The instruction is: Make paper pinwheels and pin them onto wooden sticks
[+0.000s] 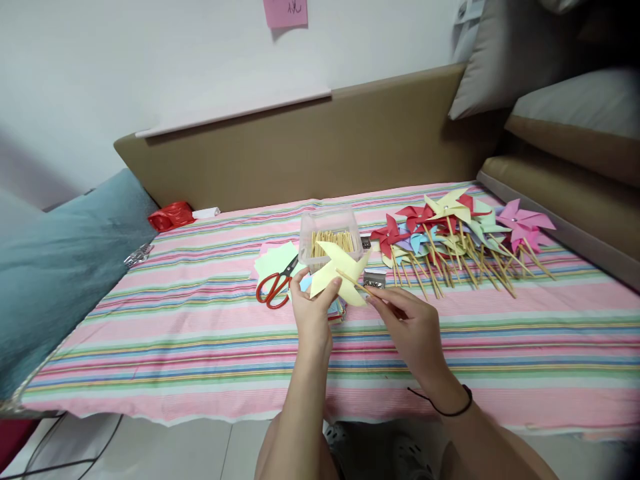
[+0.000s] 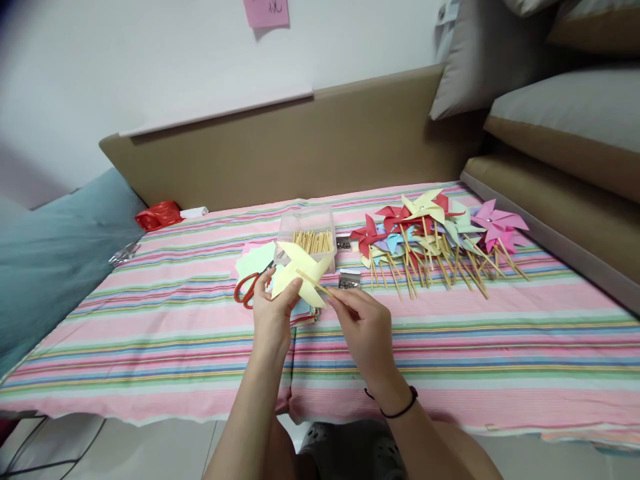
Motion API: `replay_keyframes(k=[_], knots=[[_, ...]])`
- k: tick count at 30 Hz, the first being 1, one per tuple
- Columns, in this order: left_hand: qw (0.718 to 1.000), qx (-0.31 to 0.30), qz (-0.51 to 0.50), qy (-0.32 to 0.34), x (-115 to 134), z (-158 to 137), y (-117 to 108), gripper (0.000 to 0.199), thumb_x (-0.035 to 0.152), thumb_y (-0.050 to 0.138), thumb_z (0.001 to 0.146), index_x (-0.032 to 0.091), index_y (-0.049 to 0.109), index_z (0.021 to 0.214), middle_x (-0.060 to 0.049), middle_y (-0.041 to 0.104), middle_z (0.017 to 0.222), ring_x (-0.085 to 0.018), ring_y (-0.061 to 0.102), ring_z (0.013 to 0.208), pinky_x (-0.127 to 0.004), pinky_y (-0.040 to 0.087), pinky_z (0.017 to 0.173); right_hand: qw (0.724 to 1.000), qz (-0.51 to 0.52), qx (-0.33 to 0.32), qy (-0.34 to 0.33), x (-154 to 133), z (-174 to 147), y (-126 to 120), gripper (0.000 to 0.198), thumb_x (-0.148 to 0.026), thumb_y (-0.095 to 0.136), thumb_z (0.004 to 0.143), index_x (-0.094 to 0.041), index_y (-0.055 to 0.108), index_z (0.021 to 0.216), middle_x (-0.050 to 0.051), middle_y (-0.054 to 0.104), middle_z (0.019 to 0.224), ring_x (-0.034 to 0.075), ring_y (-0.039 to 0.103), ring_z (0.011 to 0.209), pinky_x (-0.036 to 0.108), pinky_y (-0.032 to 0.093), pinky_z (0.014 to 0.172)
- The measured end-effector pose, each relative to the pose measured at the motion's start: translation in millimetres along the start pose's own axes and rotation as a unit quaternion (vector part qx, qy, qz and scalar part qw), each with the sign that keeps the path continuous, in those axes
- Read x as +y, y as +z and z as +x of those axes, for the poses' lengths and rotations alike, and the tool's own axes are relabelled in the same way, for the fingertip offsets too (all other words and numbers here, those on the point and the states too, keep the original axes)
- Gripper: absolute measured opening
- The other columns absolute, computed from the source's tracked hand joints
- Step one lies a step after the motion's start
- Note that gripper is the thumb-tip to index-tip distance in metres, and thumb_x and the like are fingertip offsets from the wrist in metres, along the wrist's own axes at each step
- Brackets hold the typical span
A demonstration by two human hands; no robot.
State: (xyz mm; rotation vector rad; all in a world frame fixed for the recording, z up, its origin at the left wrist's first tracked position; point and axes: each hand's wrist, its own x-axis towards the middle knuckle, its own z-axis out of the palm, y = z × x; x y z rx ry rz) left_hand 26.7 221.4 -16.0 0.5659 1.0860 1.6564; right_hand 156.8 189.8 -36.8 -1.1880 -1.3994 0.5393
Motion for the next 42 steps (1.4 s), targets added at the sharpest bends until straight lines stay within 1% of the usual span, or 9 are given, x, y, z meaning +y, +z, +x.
replay_keyframes(k=[4, 10, 16, 21, 27, 31, 35, 38, 42], knots=[[0.999, -0.008, 0.033, 0.038, 1.1, 3.2, -3.0, 0.073, 0.023, 0.083, 0.057, 0.019, 0.040, 0.116, -0.007, 0.072, 0.083, -0.018, 0.070, 0.074, -0.029, 0.052, 0.071, 1.000, -0.002, -0.017, 0.009, 1.2, 0.3, -1.9, 0.018, -0.023, 0.060, 0.086, -0.017, 0.074, 0.097, 0.006, 0.071, 0.086, 0.014, 0.060, 0.066, 0.027, 0.047, 0.057], [0.991, 0.015, 0.087, 0.097, 7.2, 6.9, -6.7, 0.063, 0.025, 0.080, 0.061, 0.020, 0.042, 0.110, 0.000, 0.068, 0.070, -0.014, 0.068, 0.065, -0.023, 0.048, 0.064, 0.995, -0.027, -0.064, 0.066, 5.5, 0.9, -2.7, 0.029, -0.031, 0.061, 0.084, -0.017, 0.069, 0.109, 0.005, 0.069, 0.079, 0.014, 0.055, 0.057, 0.027, 0.047, 0.052], [0.981, 0.076, 0.111, 0.137, 13.7, 19.4, -18.3, 0.057, 0.023, 0.080, 0.061, 0.020, 0.041, 0.103, 0.004, 0.063, 0.065, -0.011, 0.064, 0.061, -0.021, 0.047, 0.062, 0.988, -0.050, -0.109, 0.099, 9.4, 0.5, -6.9, 0.018, -0.031, 0.064, 0.080, -0.019, 0.068, 0.093, 0.004, 0.072, 0.072, 0.018, 0.065, 0.064, 0.028, 0.052, 0.057], [0.980, 0.085, 0.133, 0.122, 14.6, 26.6, -24.7, 0.060, 0.026, 0.082, 0.057, 0.019, 0.043, 0.102, 0.001, 0.063, 0.078, -0.009, 0.062, 0.061, -0.022, 0.048, 0.062, 0.985, -0.053, -0.142, 0.084, 10.3, 1.0, -11.5, 0.014, -0.030, 0.061, 0.082, -0.021, 0.070, 0.078, 0.003, 0.074, 0.075, 0.019, 0.067, 0.066, 0.030, 0.052, 0.062], [0.980, 0.097, 0.156, 0.077, 15.6, 32.2, -29.1, 0.057, 0.027, 0.084, 0.056, 0.019, 0.047, 0.099, -0.007, 0.062, 0.104, -0.009, 0.063, 0.072, -0.023, 0.048, 0.064, 0.984, -0.058, -0.146, 0.087, 18.3, 2.7, -16.7, 0.015, -0.029, 0.061, 0.082, -0.021, 0.072, 0.078, 0.003, 0.074, 0.076, 0.020, 0.068, 0.068, 0.032, 0.052, 0.062], [0.986, 0.079, 0.142, 0.039, 15.3, 34.8, -31.5, 0.054, 0.028, 0.084, 0.053, 0.018, 0.051, 0.094, -0.008, 0.063, 0.103, -0.013, 0.064, 0.078, -0.023, 0.048, 0.062, 0.982, -0.039, -0.153, 0.108, 21.5, 4.9, -22.5, 0.018, -0.032, 0.060, 0.082, -0.020, 0.073, 0.080, 0.005, 0.074, 0.076, 0.021, 0.068, 0.068, 0.033, 0.052, 0.062], [0.991, 0.043, 0.125, 0.011, 18.0, 32.7, -29.4, 0.052, 0.036, 0.082, 0.056, 0.018, 0.051, 0.094, -0.007, 0.064, 0.100, -0.010, 0.061, 0.063, -0.022, 0.047, 0.054, 0.982, -0.013, -0.147, 0.120, 24.3, 7.3, -28.0, 0.022, -0.036, 0.060, 0.082, -0.019, 0.073, 0.081, 0.006, 0.074, 0.076, 0.021, 0.068, 0.071, 0.033, 0.054, 0.065], [0.991, 0.038, 0.125, 0.023, 22.6, 30.4, -27.6, 0.045, 0.046, 0.072, 0.067, 0.019, 0.051, 0.095, -0.007, 0.064, 0.103, -0.005, 0.054, 0.051, -0.020, 0.042, 0.047, 0.981, 0.012, -0.143, 0.128, 29.0, 9.0, -30.4, 0.025, -0.041, 0.060, 0.083, -0.019, 0.072, 0.079, 0.006, 0.073, 0.075, 0.020, 0.066, 0.068, 0.032, 0.054, 0.064], [0.986, 0.015, 0.149, 0.076, 26.8, 28.6, -26.8, 0.037, 0.047, 0.066, 0.073, 0.020, 0.055, 0.096, -0.007, 0.065, 0.104, -0.004, 0.048, 0.050, -0.018, 0.036, 0.045, 0.974, 0.054, -0.149, 0.163, 35.8, 10.8, -30.9, 0.032, -0.047, 0.062, 0.080, -0.017, 0.071, 0.078, 0.008, 0.072, 0.072, 0.017, 0.063, 0.063, 0.031, 0.054, 0.061]])
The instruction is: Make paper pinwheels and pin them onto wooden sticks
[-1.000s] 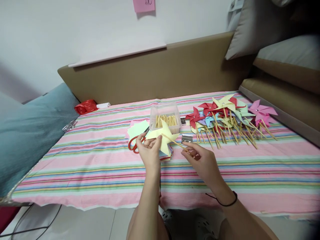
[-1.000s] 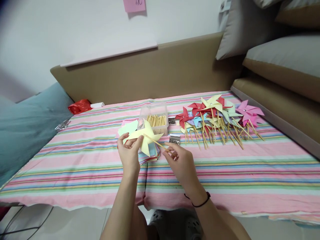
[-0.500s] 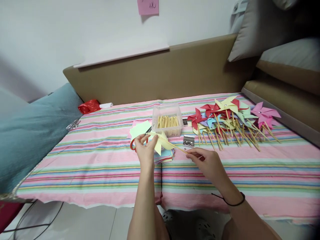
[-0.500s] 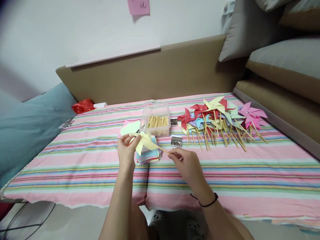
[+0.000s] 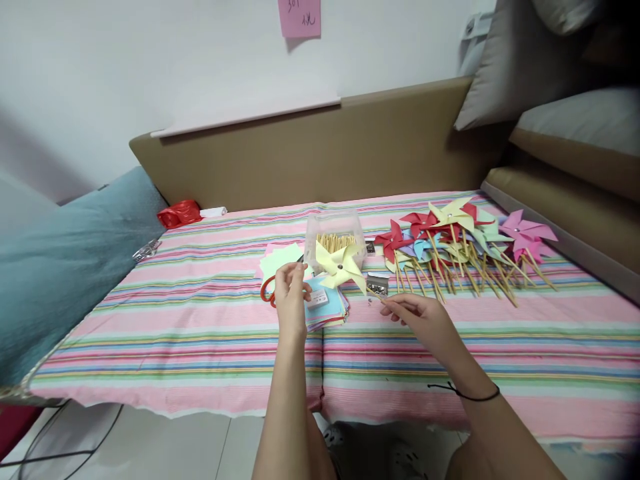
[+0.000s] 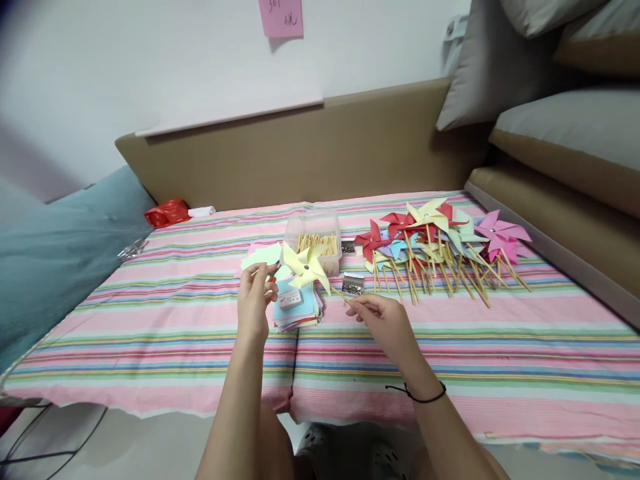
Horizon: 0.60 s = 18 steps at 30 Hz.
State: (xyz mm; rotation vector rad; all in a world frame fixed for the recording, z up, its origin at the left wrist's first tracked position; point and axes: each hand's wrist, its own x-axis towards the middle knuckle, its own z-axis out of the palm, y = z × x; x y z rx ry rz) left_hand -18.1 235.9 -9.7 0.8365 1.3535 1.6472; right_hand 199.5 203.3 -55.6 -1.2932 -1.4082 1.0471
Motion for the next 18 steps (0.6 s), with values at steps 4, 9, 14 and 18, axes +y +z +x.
replay_keyframes(k=[4, 9, 14, 18], knots=[[0.999, -0.039, 0.021, 0.032, 0.0, -0.5, 0.9, 0.032, 0.042, 0.069, 0.071, 0.017, 0.061, 0.089, -0.006, 0.068, 0.092, -0.003, 0.042, 0.047, -0.018, 0.031, 0.042, 0.999, 0.023, -0.020, 0.026, 2.5, 1.2, -0.3, 0.034, -0.049, 0.064, 0.078, -0.016, 0.070, 0.077, 0.008, 0.073, 0.072, 0.016, 0.061, 0.061, 0.028, 0.052, 0.059], [0.997, -0.078, -0.007, 0.017, -1.9, 1.0, 2.5, 0.033, 0.041, 0.073, 0.067, 0.016, 0.060, 0.083, -0.001, 0.066, 0.068, -0.003, 0.034, 0.040, -0.018, 0.024, 0.039, 0.998, 0.030, -0.046, 0.035, 1.0, 0.8, -0.8, 0.035, -0.051, 0.064, 0.078, -0.016, 0.071, 0.078, 0.008, 0.072, 0.072, 0.016, 0.062, 0.062, 0.029, 0.052, 0.060], [0.999, -0.051, -0.008, -0.015, -1.4, 1.3, 2.8, 0.037, 0.040, 0.078, 0.060, 0.016, 0.059, 0.081, 0.005, 0.058, 0.055, -0.002, 0.034, 0.039, -0.017, 0.023, 0.040, 0.996, 0.024, -0.074, 0.030, 0.1, 1.0, -1.4, 0.035, -0.051, 0.063, 0.078, -0.017, 0.071, 0.078, 0.007, 0.072, 0.071, 0.016, 0.063, 0.064, 0.029, 0.052, 0.062], [0.998, -0.066, 0.002, -0.025, -3.5, 0.9, 3.3, 0.039, 0.040, 0.078, 0.060, 0.016, 0.057, 0.082, 0.005, 0.058, 0.053, -0.002, 0.033, 0.038, -0.017, 0.024, 0.041, 0.997, 0.024, -0.064, 0.030, -0.1, 0.9, 0.0, 0.035, -0.051, 0.062, 0.080, -0.017, 0.070, 0.078, 0.008, 0.072, 0.072, 0.017, 0.063, 0.065, 0.029, 0.052, 0.063]])
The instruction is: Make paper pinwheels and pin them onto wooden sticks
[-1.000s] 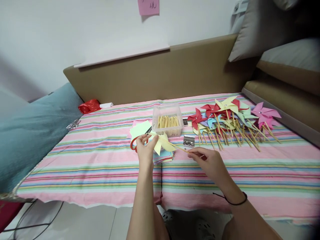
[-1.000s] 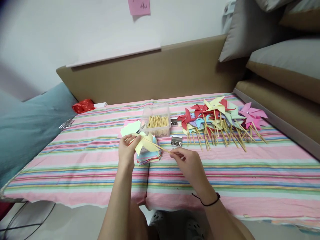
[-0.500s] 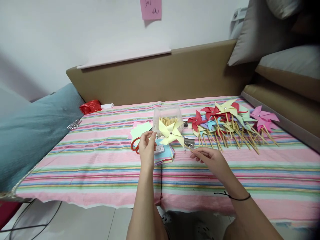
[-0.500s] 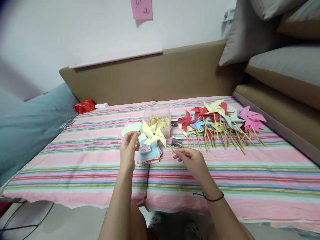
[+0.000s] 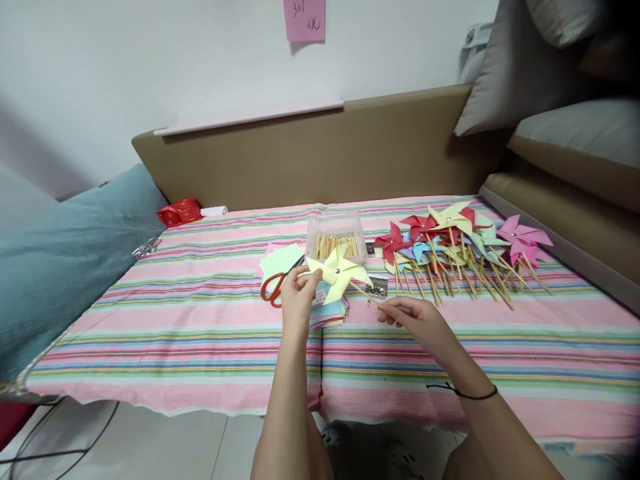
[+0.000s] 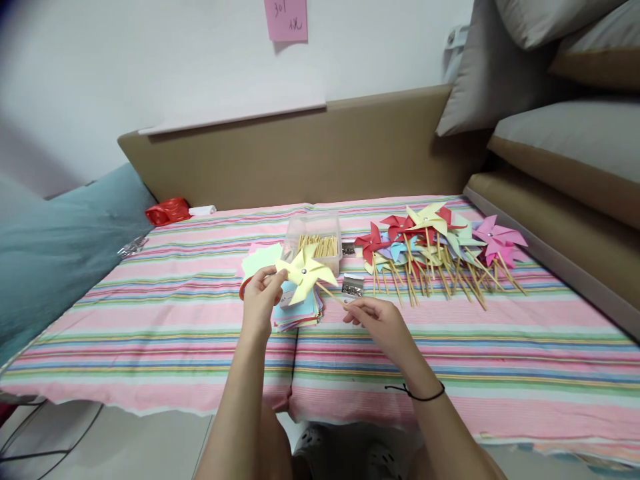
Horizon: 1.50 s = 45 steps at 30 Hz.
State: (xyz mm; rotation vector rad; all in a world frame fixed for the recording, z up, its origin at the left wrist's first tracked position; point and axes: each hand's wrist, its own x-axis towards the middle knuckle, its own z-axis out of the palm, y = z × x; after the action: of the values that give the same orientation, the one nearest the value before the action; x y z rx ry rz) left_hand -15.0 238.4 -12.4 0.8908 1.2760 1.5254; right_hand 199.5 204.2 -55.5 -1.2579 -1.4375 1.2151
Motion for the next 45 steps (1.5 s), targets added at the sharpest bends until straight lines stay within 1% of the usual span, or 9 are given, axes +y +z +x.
replay_keyframes(k=[4, 7, 10, 14, 19, 25, 36, 42, 45], knots=[[0.999, -0.047, 0.011, 0.003, -2.7, -1.7, 2.2, 0.036, 0.040, 0.077, 0.062, 0.017, 0.054, 0.079, 0.008, 0.050, 0.047, -0.003, 0.033, 0.038, -0.017, 0.025, 0.041, 1.000, 0.007, 0.013, 0.003, -1.1, 0.4, 2.1, 0.036, -0.051, 0.061, 0.081, -0.016, 0.069, 0.078, 0.008, 0.073, 0.074, 0.017, 0.063, 0.067, 0.029, 0.052, 0.065], [0.997, -0.063, 0.038, 0.003, -3.3, -3.8, 4.2, 0.034, 0.039, 0.075, 0.065, 0.017, 0.057, 0.084, 0.009, 0.048, 0.044, -0.005, 0.036, 0.039, -0.017, 0.026, 0.041, 1.000, 0.020, 0.015, 0.009, -0.9, 1.0, 2.7, 0.035, -0.051, 0.062, 0.080, -0.016, 0.069, 0.081, 0.009, 0.073, 0.075, 0.016, 0.063, 0.067, 0.029, 0.051, 0.066], [0.996, -0.065, 0.058, -0.003, -5.0, -4.7, 6.2, 0.036, 0.038, 0.076, 0.065, 0.017, 0.058, 0.089, 0.007, 0.052, 0.043, -0.006, 0.039, 0.040, -0.017, 0.028, 0.043, 0.999, 0.028, 0.011, 0.014, -0.3, 1.4, 3.5, 0.035, -0.051, 0.063, 0.080, -0.016, 0.069, 0.082, 0.009, 0.074, 0.077, 0.017, 0.064, 0.068, 0.030, 0.051, 0.067], [0.995, -0.079, 0.061, -0.020, -8.8, -4.4, 9.4, 0.036, 0.040, 0.076, 0.065, 0.016, 0.060, 0.087, 0.002, 0.059, 0.048, -0.007, 0.044, 0.041, -0.019, 0.032, 0.044, 0.999, 0.038, 0.005, 0.023, -0.9, 0.9, 6.4, 0.035, -0.051, 0.064, 0.079, -0.016, 0.068, 0.082, 0.009, 0.075, 0.076, 0.017, 0.065, 0.068, 0.030, 0.050, 0.065], [0.994, -0.100, -0.006, -0.049, -9.7, -4.1, 11.5, 0.040, 0.040, 0.077, 0.063, 0.014, 0.063, 0.090, -0.003, 0.067, 0.067, -0.007, 0.051, 0.048, -0.018, 0.036, 0.046, 0.999, 0.035, 0.001, 0.021, -0.3, 1.0, 9.0, 0.035, -0.051, 0.065, 0.078, -0.017, 0.070, 0.083, 0.009, 0.074, 0.080, 0.018, 0.064, 0.070, 0.029, 0.049, 0.063], [0.988, -0.106, -0.047, -0.101, -8.2, -5.8, 12.8, 0.042, 0.038, 0.079, 0.060, 0.014, 0.063, 0.090, -0.003, 0.068, 0.074, -0.005, 0.051, 0.049, -0.017, 0.036, 0.045, 0.999, 0.039, 0.013, 0.018, 0.1, 2.1, 9.9, 0.030, -0.047, 0.069, 0.075, -0.018, 0.072, 0.080, 0.006, 0.071, 0.075, 0.018, 0.063, 0.073, 0.028, 0.049, 0.065], [0.991, -0.096, 0.004, -0.097, -9.3, -9.4, 22.2, 0.037, 0.040, 0.081, 0.056, 0.016, 0.062, 0.077, 0.002, 0.063, 0.066, -0.007, 0.055, 0.054, -0.018, 0.037, 0.048, 0.999, 0.037, -0.024, 0.001, -3.9, 0.7, 18.0, 0.026, -0.043, 0.068, 0.075, -0.018, 0.071, 0.070, 0.005, 0.071, 0.073, 0.017, 0.062, 0.070, 0.028, 0.049, 0.066], [0.989, -0.108, 0.001, -0.098, -7.4, -12.1, 25.8, 0.040, 0.040, 0.080, 0.056, 0.016, 0.062, 0.083, -0.001, 0.069, 0.072, -0.010, 0.058, 0.055, -0.020, 0.040, 0.050, 0.998, 0.059, -0.019, 0.002, -2.2, -0.2, 20.3, 0.025, -0.042, 0.069, 0.075, -0.017, 0.072, 0.073, 0.004, 0.070, 0.070, 0.015, 0.061, 0.065, 0.028, 0.049, 0.063], [0.986, -0.143, 0.004, -0.084, -11.7, -14.6, 29.0, 0.044, 0.034, 0.083, 0.053, 0.016, 0.064, 0.088, -0.003, 0.071, 0.073, -0.012, 0.061, 0.061, -0.021, 0.042, 0.055, 0.997, 0.076, 0.002, 0.000, -1.6, 1.2, 20.3, 0.024, -0.041, 0.070, 0.074, -0.017, 0.072, 0.074, 0.003, 0.068, 0.066, 0.014, 0.060, 0.061, 0.027, 0.049, 0.061]])
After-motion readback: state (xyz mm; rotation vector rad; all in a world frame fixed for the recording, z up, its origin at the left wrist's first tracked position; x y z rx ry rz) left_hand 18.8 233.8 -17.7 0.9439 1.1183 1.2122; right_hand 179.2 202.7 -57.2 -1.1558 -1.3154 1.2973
